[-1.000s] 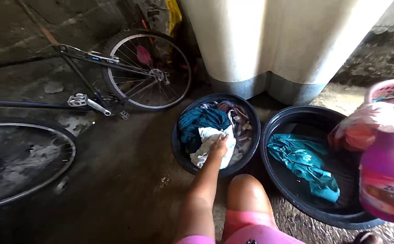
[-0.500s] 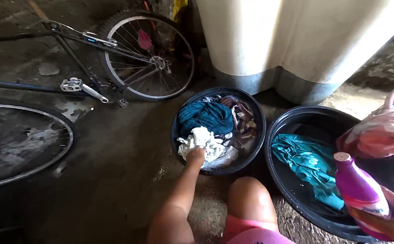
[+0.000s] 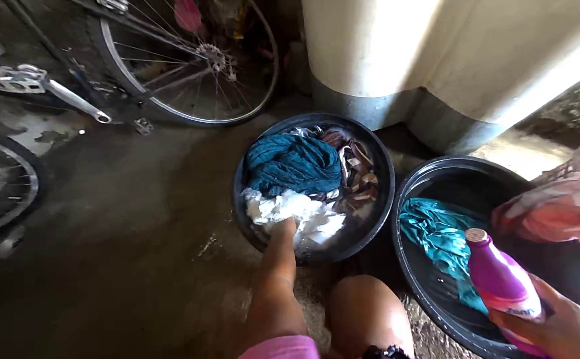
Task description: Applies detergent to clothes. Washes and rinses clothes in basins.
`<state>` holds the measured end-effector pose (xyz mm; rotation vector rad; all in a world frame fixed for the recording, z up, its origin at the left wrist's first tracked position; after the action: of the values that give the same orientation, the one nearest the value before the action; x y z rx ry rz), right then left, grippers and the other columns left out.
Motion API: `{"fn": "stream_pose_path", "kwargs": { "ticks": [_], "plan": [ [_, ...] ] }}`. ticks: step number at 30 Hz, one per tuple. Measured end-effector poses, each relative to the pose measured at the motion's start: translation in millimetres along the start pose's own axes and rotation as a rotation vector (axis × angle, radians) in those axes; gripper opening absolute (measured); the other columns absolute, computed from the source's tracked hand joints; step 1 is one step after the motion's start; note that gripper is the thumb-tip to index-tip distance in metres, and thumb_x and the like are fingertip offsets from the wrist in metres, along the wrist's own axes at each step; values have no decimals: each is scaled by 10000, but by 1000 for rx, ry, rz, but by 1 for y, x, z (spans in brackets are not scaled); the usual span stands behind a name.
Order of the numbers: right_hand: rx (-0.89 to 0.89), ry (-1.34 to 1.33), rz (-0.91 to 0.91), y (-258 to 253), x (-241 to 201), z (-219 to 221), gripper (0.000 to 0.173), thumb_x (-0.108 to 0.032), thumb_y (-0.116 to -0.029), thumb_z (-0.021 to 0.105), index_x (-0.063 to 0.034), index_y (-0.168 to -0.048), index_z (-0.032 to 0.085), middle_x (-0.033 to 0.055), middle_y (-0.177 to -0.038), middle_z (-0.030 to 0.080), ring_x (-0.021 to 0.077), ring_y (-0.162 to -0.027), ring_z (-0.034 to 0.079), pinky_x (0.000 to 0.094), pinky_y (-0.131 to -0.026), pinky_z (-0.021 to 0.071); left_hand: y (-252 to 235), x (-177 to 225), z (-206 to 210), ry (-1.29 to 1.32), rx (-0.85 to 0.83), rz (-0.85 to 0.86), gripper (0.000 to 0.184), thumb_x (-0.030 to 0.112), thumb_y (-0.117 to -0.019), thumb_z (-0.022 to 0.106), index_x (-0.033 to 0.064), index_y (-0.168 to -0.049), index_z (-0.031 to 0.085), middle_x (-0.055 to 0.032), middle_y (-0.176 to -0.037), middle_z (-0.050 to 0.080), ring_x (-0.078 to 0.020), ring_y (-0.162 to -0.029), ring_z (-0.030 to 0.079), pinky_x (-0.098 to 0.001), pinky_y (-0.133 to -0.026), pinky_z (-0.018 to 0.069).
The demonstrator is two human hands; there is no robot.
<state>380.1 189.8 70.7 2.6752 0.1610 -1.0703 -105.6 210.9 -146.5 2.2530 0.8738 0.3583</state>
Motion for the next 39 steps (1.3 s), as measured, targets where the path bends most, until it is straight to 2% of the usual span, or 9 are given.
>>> {"fn": "stream_pose_path", "kwargs": {
  "ticks": [3, 9, 14, 18, 22, 26, 30, 35, 39],
  "plan": [
    [7, -8, -15, 2, -9, 2, 868, -226, -637, 911, 81, -1371, 563, 214, -1163, 707, 224, -1040, 701, 418, -950, 564, -6, 1, 5, 49, 0, -13, 447, 238, -1092, 429, 1, -1461, 515, -269, -1465, 531, -452, -1380, 490, -646, -1107, 391],
    [100, -260, 38, 9, 16, 0, 869, -418, -531, 907, -49, -1272, 642, -7, -1056, 742, 26, -949, 705, 246, -856, 596, 7, -1, 4, -82, 18, 90, 424, 207, -1048, 516, -19, -1404, 561, -297, -1430, 548, -469, -1363, 499, -664, -1105, 390],
    [112, -460, 59, 21, 40, -14, 870, -410, -522, 920, -100, -1287, 647, -6, -1075, 749, 92, -979, 724, 310, -876, 616, 27, 4, 2, -329, -3, 195, 497, 88, -953, 639, -49, -1419, 535, -285, -1510, 465, -454, -1398, 459, -609, -1140, 389],
    [75, -492, 12, 31, 49, -28, 848, -363, -554, 914, -88, -1307, 640, 20, -1105, 739, 102, -1003, 713, 322, -907, 599, 62, 10, -32, 72, 180, 282, 470, 96, -967, 650, -7, -1417, 560, -287, -1323, 626, -429, -1237, 614, -595, -1078, 458],
    [44, -493, -99, 29, 57, -45, 824, -303, -580, 928, -69, -1313, 632, 38, -1119, 732, 99, -1018, 702, 315, -932, 584, 135, 74, -80, 490, 340, 468, 567, 298, -973, 712, -110, -1316, 521, -303, -997, 678, -388, -788, 696, -560, -773, 580],
    [48, -494, -172, 17, 70, -56, 826, -245, -608, 934, -46, -1345, 618, 81, -1158, 724, 135, -1053, 696, 349, -970, 570, 236, 182, -102, 528, 403, 773, 518, 332, -993, 675, -103, -1241, 545, -285, -1027, 662, -369, -859, 683, -547, -803, 566],
    [118, -524, -168, 16, 95, -62, 846, -264, -611, 945, -44, -1357, 612, 104, -1171, 721, 161, -1067, 696, 372, -984, 564, 297, 268, -66, 566, 335, 1001, 368, 258, -980, 682, -73, -1117, 599, -200, -962, 705, -274, -852, 690, -467, -802, 565],
    [129, -396, -43, 18, 130, -67, 835, -265, -642, 950, -69, -1379, 611, 154, -1200, 713, 273, -1115, 687, 503, -1013, 535, 319, 314, 13, 585, -164, 1051, 414, -8, -988, 563, -51, -1382, 443, -152, -1113, 652, -176, -810, 668, -343, -713, 575],
    [98, -210, 32, 23, 139, -76, 844, -281, -676, 948, -106, -1422, 594, 170, -1230, 707, 335, -1154, 672, 587, -1014, 512, 315, 332, 20, 612, -198, 1147, 634, 31, -915, 697, -40, -1437, 343, -157, -1053, 668, -167, -705, 663, -325, -616, 575]
  ]
}}
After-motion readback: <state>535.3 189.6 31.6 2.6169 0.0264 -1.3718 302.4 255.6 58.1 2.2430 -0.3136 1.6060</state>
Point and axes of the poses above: each hand's wrist, its own y-axis away from the middle knuckle, its own z-axis out of the palm, x = y × z, the point moved 3 cm from there along -y, towards the middle knuckle
